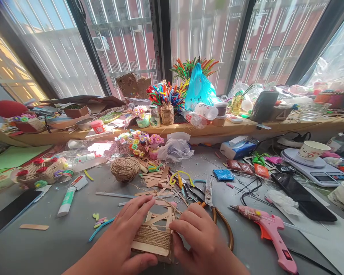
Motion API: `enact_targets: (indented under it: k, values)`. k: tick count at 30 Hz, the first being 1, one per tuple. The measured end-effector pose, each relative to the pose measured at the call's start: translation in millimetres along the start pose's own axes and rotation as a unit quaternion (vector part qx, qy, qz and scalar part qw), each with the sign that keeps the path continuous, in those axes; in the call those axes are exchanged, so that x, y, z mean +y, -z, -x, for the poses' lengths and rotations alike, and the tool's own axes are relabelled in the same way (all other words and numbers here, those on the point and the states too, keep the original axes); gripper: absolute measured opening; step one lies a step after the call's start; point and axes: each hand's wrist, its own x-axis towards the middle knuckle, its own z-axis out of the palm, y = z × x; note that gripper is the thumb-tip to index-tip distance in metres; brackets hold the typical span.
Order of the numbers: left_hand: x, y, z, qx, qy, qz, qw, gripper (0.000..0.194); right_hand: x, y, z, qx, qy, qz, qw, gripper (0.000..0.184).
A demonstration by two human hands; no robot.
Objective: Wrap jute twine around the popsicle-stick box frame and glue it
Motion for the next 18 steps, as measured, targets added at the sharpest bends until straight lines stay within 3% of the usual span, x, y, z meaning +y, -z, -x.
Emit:
enact_targets:
  k: [2, 6, 14, 18]
  values:
    - [-1.5, -1.7, 0.6, 0.02, -0.009, 0.0, 1.0, 0.102, 2.1, -2.1, 0.8, -0.006, -0.005, -0.012, 1.0, 0.025]
    - [6.8, 3.1, -2.4, -0.017, -0.004, -0.008, 1.0, 0.092, 4.5, -3.3, 1.6, 0.009, -0.023, -0.019, 1.0, 0.025]
    - [15.5, 11.0, -3.0, -0.055, -0.012, -0.003, 0.998, 0.105, 4.2, 0.6, 1.4, -0.005, -0.042, -0.007, 0.999, 0.024]
    - [11.7, 9.6, -3.1, -0.047, -0.034, -0.001, 0.998, 0.086, 10.5, -1.7, 0.8, -0.002, -0.072, -0.016, 0.997, 0.022]
